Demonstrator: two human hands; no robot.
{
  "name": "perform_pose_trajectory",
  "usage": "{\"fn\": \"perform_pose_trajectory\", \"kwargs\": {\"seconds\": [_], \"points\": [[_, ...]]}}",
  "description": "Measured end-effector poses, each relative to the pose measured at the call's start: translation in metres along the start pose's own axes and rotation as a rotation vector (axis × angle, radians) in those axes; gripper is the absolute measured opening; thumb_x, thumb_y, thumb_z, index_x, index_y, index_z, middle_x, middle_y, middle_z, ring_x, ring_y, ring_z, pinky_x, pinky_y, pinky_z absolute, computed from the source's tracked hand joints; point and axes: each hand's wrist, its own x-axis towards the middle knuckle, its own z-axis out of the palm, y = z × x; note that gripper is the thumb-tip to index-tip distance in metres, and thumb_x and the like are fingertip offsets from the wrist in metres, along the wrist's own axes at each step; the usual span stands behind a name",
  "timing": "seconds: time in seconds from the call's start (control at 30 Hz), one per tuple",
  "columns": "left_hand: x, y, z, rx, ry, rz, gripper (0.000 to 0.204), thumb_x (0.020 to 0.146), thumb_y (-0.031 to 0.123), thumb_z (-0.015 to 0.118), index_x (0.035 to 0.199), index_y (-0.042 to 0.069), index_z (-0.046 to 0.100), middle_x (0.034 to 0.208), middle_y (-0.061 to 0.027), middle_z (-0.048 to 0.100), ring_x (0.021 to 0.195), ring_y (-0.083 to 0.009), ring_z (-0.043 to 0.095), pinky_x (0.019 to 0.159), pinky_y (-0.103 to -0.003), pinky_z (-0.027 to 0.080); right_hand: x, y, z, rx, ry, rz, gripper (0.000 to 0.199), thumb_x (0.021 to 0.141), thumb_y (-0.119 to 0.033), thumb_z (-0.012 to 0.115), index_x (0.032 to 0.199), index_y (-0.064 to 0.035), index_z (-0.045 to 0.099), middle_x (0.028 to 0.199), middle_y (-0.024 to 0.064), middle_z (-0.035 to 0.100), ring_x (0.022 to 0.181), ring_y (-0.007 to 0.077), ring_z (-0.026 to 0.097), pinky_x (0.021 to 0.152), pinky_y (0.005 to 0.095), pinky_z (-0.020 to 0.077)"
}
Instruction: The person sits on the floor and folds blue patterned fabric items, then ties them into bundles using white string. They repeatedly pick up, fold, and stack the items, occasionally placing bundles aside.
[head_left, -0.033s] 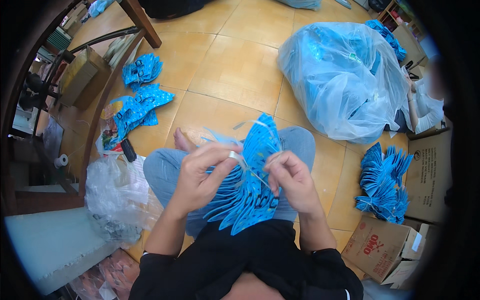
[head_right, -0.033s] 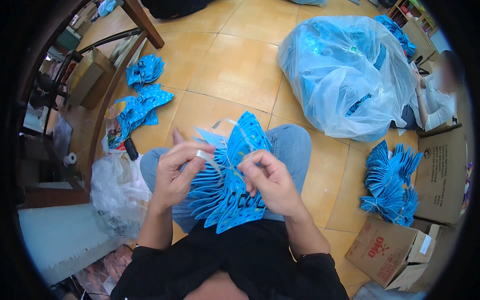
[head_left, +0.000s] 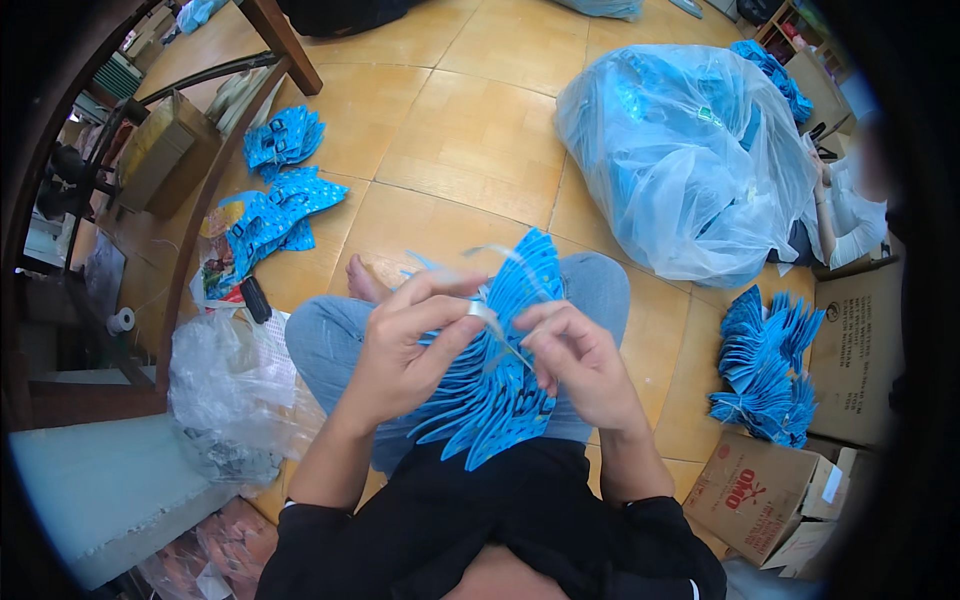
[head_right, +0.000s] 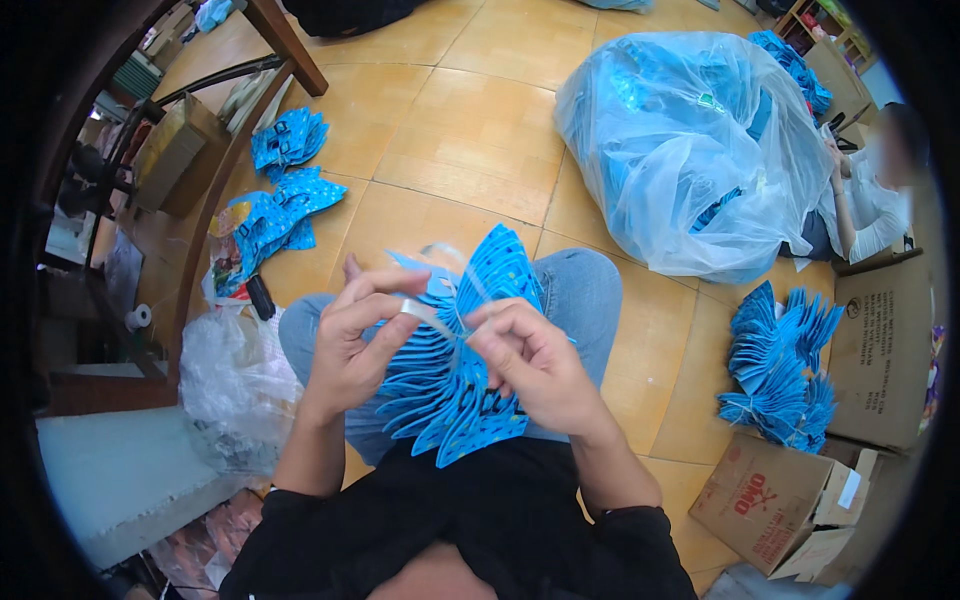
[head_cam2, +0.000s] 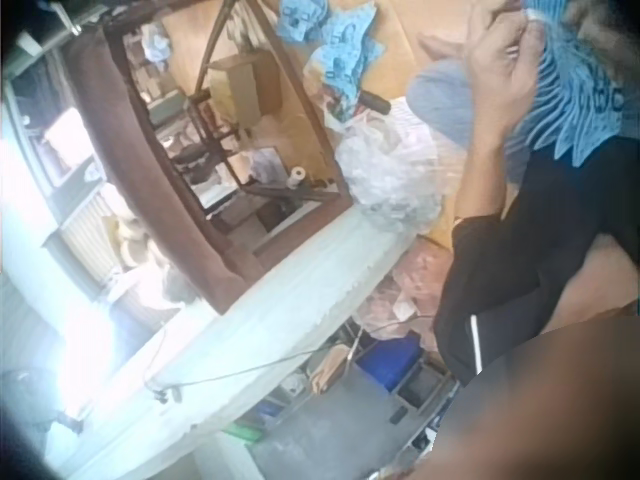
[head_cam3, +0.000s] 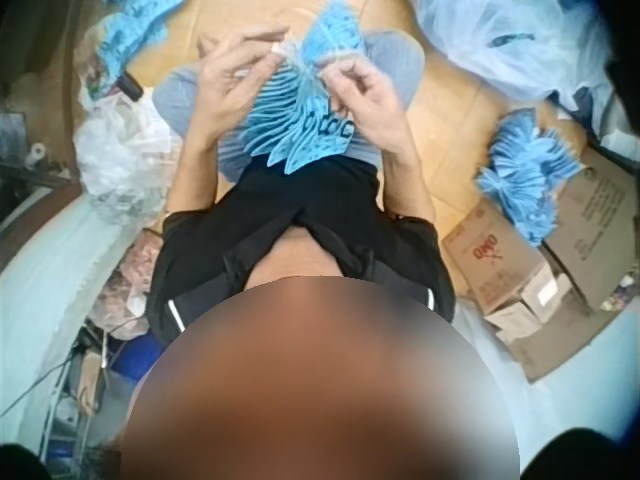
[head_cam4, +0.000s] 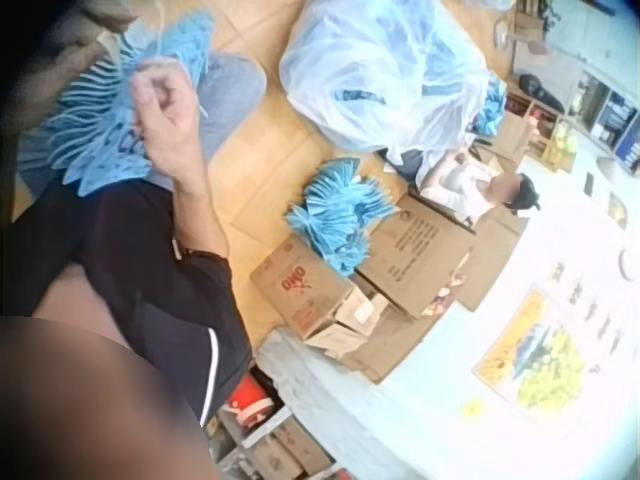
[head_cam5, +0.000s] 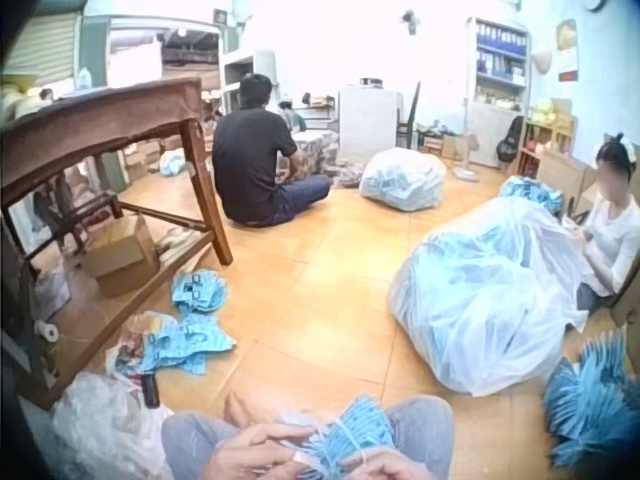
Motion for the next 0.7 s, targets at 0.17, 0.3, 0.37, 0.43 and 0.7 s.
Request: {"fn": "perform_pose_trajectory", "kwargs": {"seconds": [0.17,0.3,0.37,0.43,0.7], "points": [[0.020,0.007,0.018,0.004,-0.104,0.148,0.009,0.085,0.011,0.065,0.091,0.007,0.070,0.123,-0.0165,0.057,0.102,-0.0248,0.059,0.095,-0.039,0.041,0.004,-0.019,0.011,-0.248,-0.033,-0.005,0.009,0.091,-0.006,0.059,0.090,0.0020,0.060,0.097,0.0072,0.061,0.057,0.0069,0.058,0.050,0.0209,0.0458],[0.041,-0.022,0.029,-0.170,-0.024,0.178,0.014,0.085,0.012,0.065,0.097,0.004,0.068,0.113,-0.0155,0.060,0.100,-0.0236,0.058,0.087,-0.034,0.045,0.007,-0.024,0.010,-0.293,0.035,-0.061,0.009,0.091,-0.006,0.060,0.090,0.0028,0.060,0.088,0.0062,0.062,0.058,0.0081,0.059,0.050,0.0210,0.0465],[0.043,-0.041,0.034,-0.392,-0.034,-0.010,0.016,0.086,0.012,0.065,0.099,0.004,0.067,0.106,-0.0140,0.061,0.098,-0.0219,0.058,0.083,-0.032,0.047,0.004,-0.024,0.008,-0.276,0.068,-0.067,0.009,0.091,-0.006,0.060,0.090,0.0032,0.061,0.084,0.0058,0.062,0.059,0.0082,0.060,0.051,0.0211,0.0469],[0.043,-0.059,0.041,-0.630,-0.193,-0.387,0.017,0.087,0.012,0.065,0.101,0.004,0.066,0.098,-0.0114,0.062,0.095,-0.0191,0.058,0.083,-0.031,0.046,0.002,-0.023,0.002,-0.236,0.114,-0.012,0.010,0.091,-0.006,0.060,0.089,0.0035,0.062,0.083,0.0056,0.062,0.061,0.0078,0.061,0.052,0.0211,0.0474],[0.038,-0.069,0.073,-0.362,-0.636,0.122,0.009,0.085,0.012,0.067,0.088,0.004,0.069,0.086,-0.0045,0.063,0.087,-0.0189,0.058,0.079,-0.032,0.045,-0.020,-0.019,-0.030,-0.123,0.268,0.018,0.019,0.094,-0.017,0.057,0.101,-0.0004,0.064,0.091,0.0070,0.067,0.074,0.0097,0.064,0.057,0.0194,0.0466]]}}
